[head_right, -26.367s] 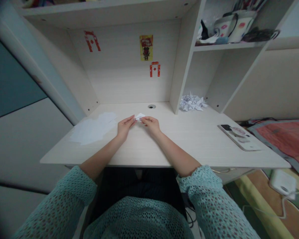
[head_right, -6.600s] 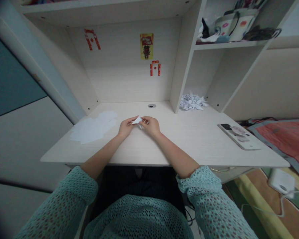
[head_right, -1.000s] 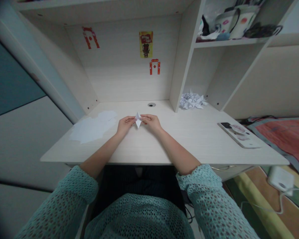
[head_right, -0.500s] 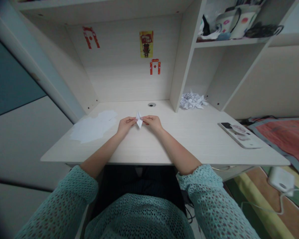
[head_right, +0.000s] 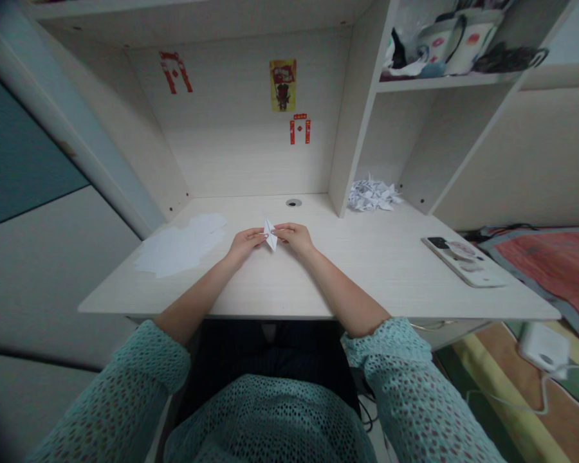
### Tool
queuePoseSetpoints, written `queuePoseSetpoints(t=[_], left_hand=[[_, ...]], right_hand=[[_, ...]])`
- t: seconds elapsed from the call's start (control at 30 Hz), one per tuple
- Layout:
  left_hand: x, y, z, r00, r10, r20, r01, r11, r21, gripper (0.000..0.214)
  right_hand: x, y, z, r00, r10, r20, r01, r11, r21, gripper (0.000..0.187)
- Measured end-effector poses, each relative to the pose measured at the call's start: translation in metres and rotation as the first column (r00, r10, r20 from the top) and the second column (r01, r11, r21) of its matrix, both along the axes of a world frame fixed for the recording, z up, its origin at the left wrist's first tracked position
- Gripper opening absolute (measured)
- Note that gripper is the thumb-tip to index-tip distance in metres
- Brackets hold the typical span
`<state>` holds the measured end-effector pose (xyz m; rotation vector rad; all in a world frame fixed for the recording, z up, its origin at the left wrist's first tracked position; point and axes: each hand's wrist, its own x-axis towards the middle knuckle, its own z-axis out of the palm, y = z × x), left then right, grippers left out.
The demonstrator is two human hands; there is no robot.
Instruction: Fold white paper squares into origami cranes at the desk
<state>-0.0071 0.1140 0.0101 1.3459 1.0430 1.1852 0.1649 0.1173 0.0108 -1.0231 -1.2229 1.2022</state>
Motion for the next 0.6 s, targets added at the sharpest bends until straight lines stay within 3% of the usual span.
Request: queuePoseSetpoints(t=[0.2, 0.33, 0.6], left_hand=[[0.0028, 0.0016, -0.0035, 1.000, -0.003, 0.027, 0.003, 1.000, -0.022, 0.046], [0.0033, 0.0015, -0.0049, 0.999, -0.010, -0.039, 0.010, 1.000, 0.022, 0.041], [0.0023, 0.0025, -0.0048, 0.998, 0.025, -0.066, -0.026, 1.000, -0.008, 0.035]], right_hand=[[-0.0011, 0.0011, -0.0006, 0.999, 0.032, 0.007, -0.032, 0.999, 0.042, 0.036], [-0.0035, 0.0020, -0.0017, 0.998, 0.068, 0.009, -0.069, 0.994, 0.090, 0.035], [-0.0052, 0.0046, -0.0054, 0.995, 0.046, 0.093, -0.064, 0.978, 0.197, 0.031]])
